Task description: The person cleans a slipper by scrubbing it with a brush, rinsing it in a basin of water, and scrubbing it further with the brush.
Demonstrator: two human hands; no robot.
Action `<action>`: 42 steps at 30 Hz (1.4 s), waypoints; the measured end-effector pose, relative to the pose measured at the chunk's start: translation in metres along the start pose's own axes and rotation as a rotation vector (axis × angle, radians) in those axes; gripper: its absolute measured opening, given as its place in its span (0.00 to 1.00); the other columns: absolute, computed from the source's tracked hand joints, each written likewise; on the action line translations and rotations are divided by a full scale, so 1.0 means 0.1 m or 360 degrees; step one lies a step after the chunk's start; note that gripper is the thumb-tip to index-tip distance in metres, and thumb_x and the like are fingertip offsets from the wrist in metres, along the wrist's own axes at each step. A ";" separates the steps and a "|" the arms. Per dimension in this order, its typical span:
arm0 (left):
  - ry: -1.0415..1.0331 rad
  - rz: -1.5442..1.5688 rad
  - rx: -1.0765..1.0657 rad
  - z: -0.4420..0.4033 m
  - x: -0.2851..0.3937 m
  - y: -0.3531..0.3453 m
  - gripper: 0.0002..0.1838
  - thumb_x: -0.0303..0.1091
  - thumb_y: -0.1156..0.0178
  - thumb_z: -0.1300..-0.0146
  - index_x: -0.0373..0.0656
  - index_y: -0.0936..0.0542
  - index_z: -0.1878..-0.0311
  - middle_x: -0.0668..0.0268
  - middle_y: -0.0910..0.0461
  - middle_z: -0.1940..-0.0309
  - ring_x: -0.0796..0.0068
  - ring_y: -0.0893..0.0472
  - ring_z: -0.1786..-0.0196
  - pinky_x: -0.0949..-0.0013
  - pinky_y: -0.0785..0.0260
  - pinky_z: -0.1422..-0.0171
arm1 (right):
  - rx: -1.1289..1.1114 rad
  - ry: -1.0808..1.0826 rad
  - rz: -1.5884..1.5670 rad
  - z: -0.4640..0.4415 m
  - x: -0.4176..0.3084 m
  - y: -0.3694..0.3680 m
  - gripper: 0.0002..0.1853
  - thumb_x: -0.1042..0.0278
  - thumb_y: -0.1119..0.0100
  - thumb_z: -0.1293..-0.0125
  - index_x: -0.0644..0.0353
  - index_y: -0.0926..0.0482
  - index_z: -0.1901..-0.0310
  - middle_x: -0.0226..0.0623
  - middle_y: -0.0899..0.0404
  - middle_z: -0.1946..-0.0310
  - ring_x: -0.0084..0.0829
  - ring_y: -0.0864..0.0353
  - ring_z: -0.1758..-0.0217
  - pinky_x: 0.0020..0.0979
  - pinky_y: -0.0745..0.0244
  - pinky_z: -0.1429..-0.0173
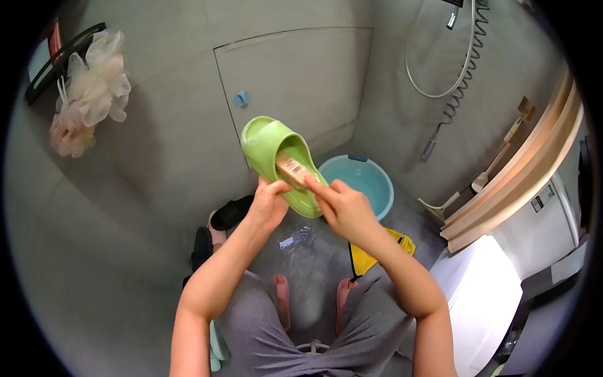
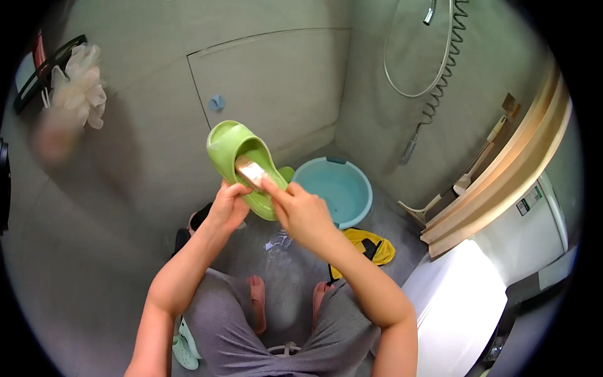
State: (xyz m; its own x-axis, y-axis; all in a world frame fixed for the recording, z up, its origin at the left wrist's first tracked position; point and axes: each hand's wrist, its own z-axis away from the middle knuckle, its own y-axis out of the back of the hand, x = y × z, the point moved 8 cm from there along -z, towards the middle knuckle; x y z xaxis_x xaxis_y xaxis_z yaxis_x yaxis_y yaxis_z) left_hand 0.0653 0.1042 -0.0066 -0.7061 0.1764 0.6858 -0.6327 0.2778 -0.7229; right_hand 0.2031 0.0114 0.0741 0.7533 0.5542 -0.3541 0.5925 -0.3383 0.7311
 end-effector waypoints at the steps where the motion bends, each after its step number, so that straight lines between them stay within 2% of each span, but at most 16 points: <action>1: -0.0014 -0.0005 0.0006 0.02 0.02 0.04 0.42 0.12 0.48 0.46 0.51 0.41 0.27 0.62 0.31 0.36 0.61 0.29 0.32 0.56 0.35 0.27 | 0.0007 -0.0097 0.0115 0.00 0.02 0.05 0.25 0.70 0.39 0.32 0.43 0.23 0.33 0.39 0.25 0.69 0.43 0.20 0.73 0.41 0.23 0.67; 4: -0.0059 -0.0046 0.0018 0.13 0.09 -0.04 0.40 0.13 0.48 0.45 0.50 0.39 0.27 0.62 0.30 0.36 0.61 0.29 0.32 0.56 0.34 0.26 | 0.0012 -0.0174 0.0267 0.06 0.05 0.07 0.24 0.65 0.41 0.30 0.42 0.25 0.32 0.41 0.24 0.68 0.47 0.19 0.74 0.45 0.22 0.69; 7: -0.0101 -0.0010 0.0055 0.21 0.14 -0.03 0.41 0.13 0.48 0.45 0.50 0.39 0.27 0.62 0.30 0.36 0.60 0.29 0.32 0.55 0.34 0.26 | 0.0016 0.0014 0.0037 0.11 -0.12 0.06 0.25 0.65 0.41 0.30 0.42 0.25 0.32 0.41 0.24 0.67 0.47 0.18 0.74 0.45 0.22 0.69; 9: -0.0071 0.0048 0.0011 0.20 0.13 -0.02 0.45 0.11 0.48 0.47 0.55 0.43 0.25 0.63 0.33 0.36 0.61 0.31 0.31 0.55 0.36 0.27 | 0.0050 -0.0143 0.0185 0.13 -0.05 0.11 0.25 0.64 0.41 0.30 0.41 0.25 0.32 0.42 0.24 0.67 0.47 0.18 0.74 0.45 0.22 0.69; 12: -0.0126 -0.0002 -0.0027 0.18 0.09 -0.09 0.45 0.11 0.48 0.46 0.56 0.44 0.25 0.63 0.33 0.35 0.61 0.31 0.31 0.56 0.36 0.27 | 0.0088 -0.0124 0.0226 0.16 -0.07 0.09 0.27 0.69 0.39 0.32 0.41 0.24 0.32 0.39 0.24 0.69 0.43 0.20 0.73 0.41 0.23 0.66; 16: -0.0081 0.0035 -0.0023 0.09 0.04 -0.07 0.40 0.12 0.46 0.45 0.50 0.38 0.28 0.62 0.29 0.37 0.60 0.27 0.33 0.55 0.33 0.27 | 0.0055 -0.0140 0.0215 0.12 -0.04 0.09 0.26 0.69 0.40 0.32 0.41 0.24 0.32 0.39 0.24 0.69 0.44 0.19 0.73 0.41 0.23 0.68; 18: -0.0086 0.0042 0.0000 0.06 -0.01 -0.11 0.39 0.11 0.47 0.45 0.50 0.38 0.29 0.62 0.28 0.38 0.61 0.27 0.33 0.55 0.32 0.28 | 0.0128 -0.0182 0.0314 0.11 0.04 0.12 0.25 0.66 0.41 0.31 0.41 0.24 0.32 0.41 0.24 0.67 0.47 0.19 0.76 0.46 0.22 0.70; 21: -0.0113 0.0068 0.0004 0.01 -0.04 -0.17 0.39 0.12 0.49 0.45 0.49 0.38 0.28 0.63 0.28 0.38 0.60 0.27 0.34 0.55 0.32 0.29 | 0.0092 -0.0029 -0.0004 0.11 -0.03 0.08 0.23 0.66 0.42 0.30 0.43 0.23 0.33 0.41 0.24 0.68 0.47 0.18 0.71 0.44 0.22 0.67; 24: 0.0012 0.0049 -0.0109 -0.05 -0.11 -0.24 0.42 0.10 0.49 0.49 0.51 0.41 0.29 0.63 0.31 0.37 0.62 0.28 0.35 0.56 0.33 0.30 | 0.0176 -0.0137 0.0024 0.02 0.13 0.14 0.23 0.71 0.41 0.31 0.47 0.21 0.35 0.42 0.25 0.72 0.42 0.21 0.71 0.39 0.25 0.64; 25: 0.0059 0.0012 -0.0134 -0.05 -0.18 -0.29 0.43 0.11 0.48 0.49 0.52 0.43 0.28 0.64 0.32 0.36 0.63 0.29 0.34 0.58 0.32 0.31 | 0.0146 -0.0280 0.0054 -0.03 0.16 0.18 0.23 0.71 0.42 0.30 0.50 0.22 0.34 0.46 0.25 0.72 0.45 0.21 0.69 0.41 0.25 0.62; 29: 0.0173 -0.0029 -0.0181 0.06 -0.56 -0.45 0.46 0.09 0.51 0.46 0.55 0.44 0.24 0.65 0.35 0.32 0.64 0.31 0.30 0.59 0.31 0.31 | 0.0337 -0.0349 -0.0172 -0.08 0.25 0.06 0.23 0.71 0.44 0.29 0.56 0.25 0.33 0.51 0.22 0.68 0.52 0.21 0.65 0.44 0.26 0.58; 33: 0.0147 -0.0122 -0.0153 0.05 -0.42 -0.43 0.44 0.10 0.51 0.46 0.53 0.42 0.25 0.63 0.33 0.34 0.62 0.30 0.31 0.59 0.30 0.32 | 0.0340 -0.0346 -0.0258 -0.01 0.28 0.08 0.24 0.71 0.45 0.29 0.55 0.25 0.32 0.51 0.21 0.67 0.52 0.20 0.64 0.44 0.26 0.56; 36: 0.0032 -0.0036 -0.0229 -0.05 -0.16 -0.34 0.41 0.11 0.50 0.46 0.52 0.41 0.28 0.59 0.29 0.38 0.58 0.27 0.34 0.56 0.28 0.32 | 0.0302 -0.0074 -0.0372 0.03 0.19 0.06 0.24 0.70 0.44 0.29 0.52 0.25 0.31 0.48 0.22 0.68 0.50 0.20 0.66 0.44 0.25 0.59; 38: 0.0045 -0.0068 -0.0111 -0.02 -0.23 -0.23 0.44 0.10 0.50 0.47 0.53 0.43 0.26 0.60 0.31 0.37 0.59 0.28 0.33 0.55 0.30 0.31 | 0.0080 -0.0152 0.0119 0.04 0.09 -0.03 0.24 0.67 0.43 0.29 0.54 0.25 0.32 0.49 0.22 0.65 0.52 0.17 0.70 0.47 0.21 0.66; 39: 0.0055 -0.0092 -0.0079 0.03 -0.31 -0.23 0.45 0.09 0.49 0.48 0.53 0.43 0.26 0.62 0.32 0.36 0.60 0.29 0.32 0.55 0.30 0.30 | 0.0137 -0.0060 0.0360 0.01 0.10 -0.05 0.26 0.66 0.41 0.32 0.54 0.27 0.32 0.46 0.23 0.65 0.47 0.16 0.74 0.45 0.21 0.70; 42: 0.0116 -0.0060 -0.0026 0.16 -0.48 -0.38 0.50 0.07 0.49 0.51 0.54 0.47 0.24 0.65 0.35 0.33 0.62 0.32 0.29 0.58 0.34 0.28 | 0.0215 -0.0148 0.0597 -0.13 0.30 -0.05 0.28 0.67 0.41 0.34 0.55 0.29 0.31 0.46 0.23 0.64 0.46 0.15 0.72 0.45 0.20 0.71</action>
State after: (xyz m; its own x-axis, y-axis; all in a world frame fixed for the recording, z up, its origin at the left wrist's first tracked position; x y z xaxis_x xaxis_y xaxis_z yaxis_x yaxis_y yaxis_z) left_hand 0.1181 0.0700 -0.0136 -0.6564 0.2339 0.7172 -0.6526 0.3008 -0.6954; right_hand 0.2192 0.0391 0.0674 0.9433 0.3041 -0.1332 0.2991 -0.6043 0.7385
